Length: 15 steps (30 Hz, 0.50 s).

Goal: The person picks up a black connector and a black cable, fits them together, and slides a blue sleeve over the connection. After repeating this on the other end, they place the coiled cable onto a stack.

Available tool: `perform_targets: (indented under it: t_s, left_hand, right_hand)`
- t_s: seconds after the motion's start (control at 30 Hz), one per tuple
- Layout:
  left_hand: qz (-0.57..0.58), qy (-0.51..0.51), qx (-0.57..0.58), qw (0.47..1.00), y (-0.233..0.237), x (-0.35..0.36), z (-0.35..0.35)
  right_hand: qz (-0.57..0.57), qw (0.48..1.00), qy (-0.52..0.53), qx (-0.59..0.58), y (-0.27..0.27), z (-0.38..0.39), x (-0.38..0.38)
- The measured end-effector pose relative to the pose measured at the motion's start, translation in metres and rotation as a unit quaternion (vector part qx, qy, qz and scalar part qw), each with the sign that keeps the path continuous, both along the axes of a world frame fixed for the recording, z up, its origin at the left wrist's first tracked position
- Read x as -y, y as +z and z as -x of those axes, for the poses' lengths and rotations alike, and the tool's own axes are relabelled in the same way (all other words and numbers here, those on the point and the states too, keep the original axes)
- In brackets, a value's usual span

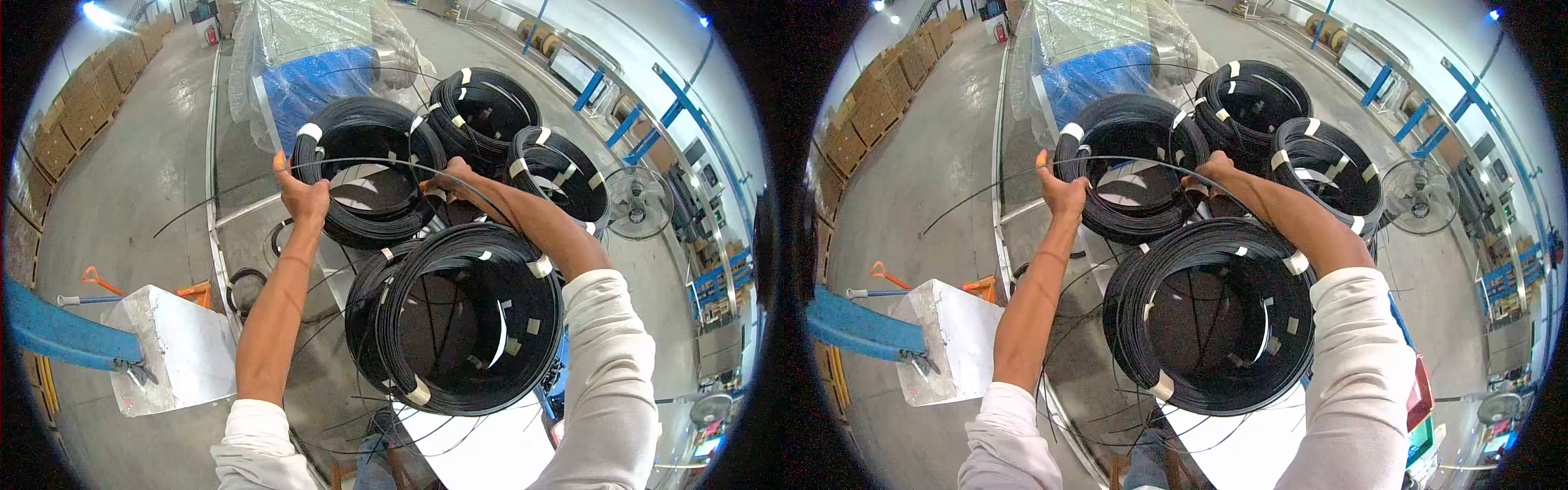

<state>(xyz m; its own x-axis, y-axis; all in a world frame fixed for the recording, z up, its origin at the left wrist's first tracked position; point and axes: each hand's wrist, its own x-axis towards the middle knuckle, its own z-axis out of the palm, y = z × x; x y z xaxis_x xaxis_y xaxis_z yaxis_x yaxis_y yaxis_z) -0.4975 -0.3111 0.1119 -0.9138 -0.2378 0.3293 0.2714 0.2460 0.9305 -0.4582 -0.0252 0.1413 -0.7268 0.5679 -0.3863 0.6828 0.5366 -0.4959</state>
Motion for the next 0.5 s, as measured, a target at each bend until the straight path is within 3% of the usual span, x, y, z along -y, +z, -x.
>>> perform_targets:
  t_s: [0.1,0.13,0.27,0.37,0.5]
  left_hand:
    - [-0.072,-0.064,-0.065,0.993,0.033,0.000,-0.022]
    - [-0.091,-0.081,-0.135,0.983,0.035,-0.003,-0.021]
    - [-0.102,-0.114,-0.208,0.966,0.062,-0.019,-0.036]
    - [-0.094,-0.100,-0.172,0.975,0.085,-0.033,-0.054]
    - [-0.124,-0.134,-0.201,0.962,0.101,-0.040,-0.069]
  right_hand:
    - [0.063,0.997,-0.021,-0.051,-0.022,0.009,-0.016]
    - [0.110,0.992,-0.031,-0.050,-0.037,0.016,-0.032]
    - [0.104,0.992,-0.047,-0.059,-0.010,-0.006,-0.039]
    - [0.081,0.991,-0.041,-0.100,0.039,-0.046,-0.018]
    - [0.168,0.971,-0.104,-0.134,0.020,-0.040,-0.043]
